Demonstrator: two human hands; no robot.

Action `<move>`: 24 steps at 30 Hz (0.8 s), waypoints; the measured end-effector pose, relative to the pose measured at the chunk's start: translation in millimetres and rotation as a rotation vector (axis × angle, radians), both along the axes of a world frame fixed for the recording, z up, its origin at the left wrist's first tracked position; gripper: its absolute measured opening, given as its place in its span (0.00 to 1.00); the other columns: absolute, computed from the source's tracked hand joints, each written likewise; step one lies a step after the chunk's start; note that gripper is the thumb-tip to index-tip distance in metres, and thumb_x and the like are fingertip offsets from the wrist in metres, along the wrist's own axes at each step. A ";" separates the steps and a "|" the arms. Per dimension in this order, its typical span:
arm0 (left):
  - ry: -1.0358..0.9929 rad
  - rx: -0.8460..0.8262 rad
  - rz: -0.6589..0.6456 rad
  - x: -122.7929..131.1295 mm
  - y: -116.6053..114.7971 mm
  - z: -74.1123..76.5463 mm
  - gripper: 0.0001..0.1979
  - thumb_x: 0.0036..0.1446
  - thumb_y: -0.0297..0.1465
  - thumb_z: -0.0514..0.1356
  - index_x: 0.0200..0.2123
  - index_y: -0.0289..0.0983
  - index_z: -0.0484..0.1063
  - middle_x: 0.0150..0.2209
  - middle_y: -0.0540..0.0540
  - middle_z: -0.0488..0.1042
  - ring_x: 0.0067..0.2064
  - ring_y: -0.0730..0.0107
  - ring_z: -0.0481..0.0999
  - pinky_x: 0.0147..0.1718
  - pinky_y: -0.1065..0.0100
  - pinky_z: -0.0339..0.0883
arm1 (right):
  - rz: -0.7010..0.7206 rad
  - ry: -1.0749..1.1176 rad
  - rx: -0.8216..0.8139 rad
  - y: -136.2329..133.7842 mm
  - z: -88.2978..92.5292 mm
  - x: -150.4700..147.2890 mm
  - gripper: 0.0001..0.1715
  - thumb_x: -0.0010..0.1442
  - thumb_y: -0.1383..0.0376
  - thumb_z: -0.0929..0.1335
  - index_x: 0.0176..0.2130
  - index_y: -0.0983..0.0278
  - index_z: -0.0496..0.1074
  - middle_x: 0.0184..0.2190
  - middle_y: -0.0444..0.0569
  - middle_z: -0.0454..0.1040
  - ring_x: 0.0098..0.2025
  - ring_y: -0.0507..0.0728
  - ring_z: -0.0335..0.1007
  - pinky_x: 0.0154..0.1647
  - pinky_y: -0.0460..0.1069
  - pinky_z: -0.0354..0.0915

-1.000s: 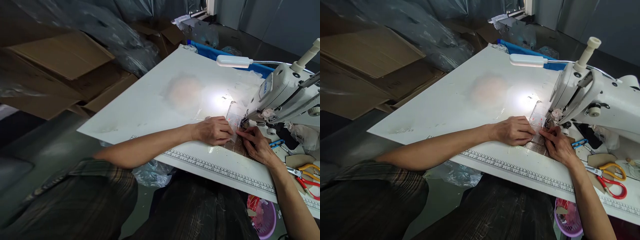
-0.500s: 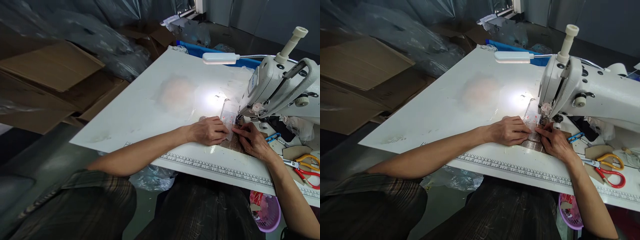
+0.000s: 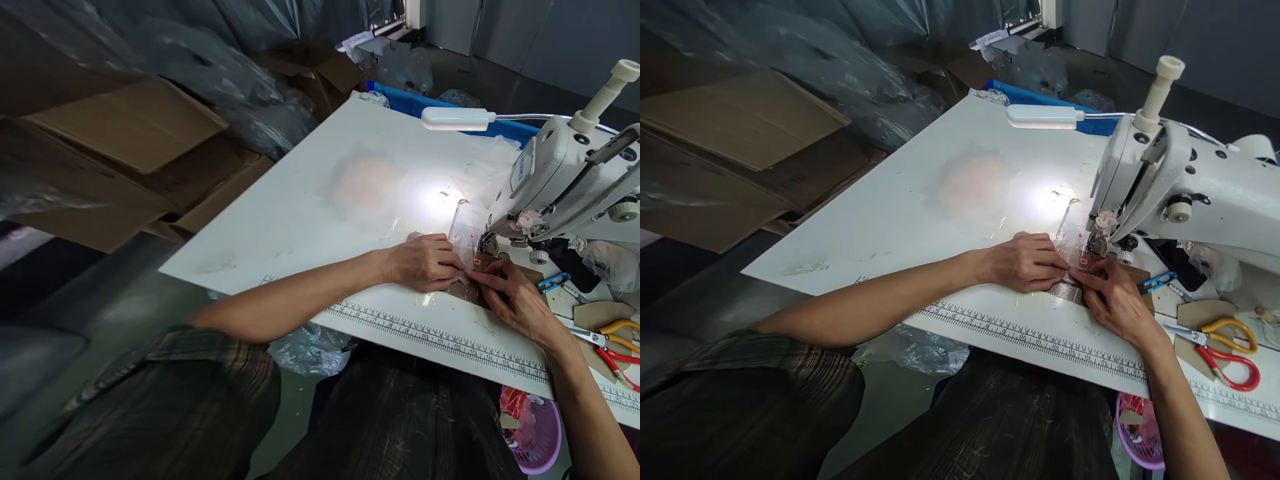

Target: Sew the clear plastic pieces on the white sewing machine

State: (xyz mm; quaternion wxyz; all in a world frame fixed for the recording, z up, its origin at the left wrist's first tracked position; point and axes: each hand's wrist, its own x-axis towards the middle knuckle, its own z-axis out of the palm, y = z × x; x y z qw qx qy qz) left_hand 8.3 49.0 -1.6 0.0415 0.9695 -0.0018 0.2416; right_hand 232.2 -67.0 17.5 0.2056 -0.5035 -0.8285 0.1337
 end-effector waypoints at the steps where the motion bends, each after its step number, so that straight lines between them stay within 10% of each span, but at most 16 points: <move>1: 0.011 -0.009 0.006 0.1 -0.4 0.1 0.12 0.66 0.30 0.54 0.36 0.40 0.79 0.40 0.47 0.82 0.36 0.70 0.76 0.36 0.64 0.66 | 0.011 -0.024 0.014 -0.5 -0.1 -1.1 0.21 0.67 0.66 0.61 0.54 0.58 0.76 0.43 0.55 0.69 0.43 0.58 0.70 0.44 0.55 0.72; 13: -0.058 -0.007 0.117 -3.6 8.7 4.2 0.25 0.62 0.51 0.54 0.46 0.36 0.75 0.48 0.40 0.79 0.42 0.60 0.73 0.42 0.58 0.60 | -0.006 -0.094 0.045 -0.1 0.9 -4.9 0.22 0.64 0.67 0.62 0.51 0.55 0.78 0.42 0.54 0.70 0.44 0.60 0.70 0.44 0.57 0.74; 24: 0.009 -0.064 0.075 -2.7 13.4 -4.6 0.23 0.63 0.47 0.56 0.44 0.32 0.75 0.42 0.36 0.78 0.42 0.59 0.75 0.43 0.57 0.68 | -0.006 -0.092 0.060 -0.3 -1.1 -4.6 0.22 0.64 0.68 0.62 0.51 0.56 0.78 0.42 0.54 0.69 0.44 0.60 0.71 0.45 0.57 0.74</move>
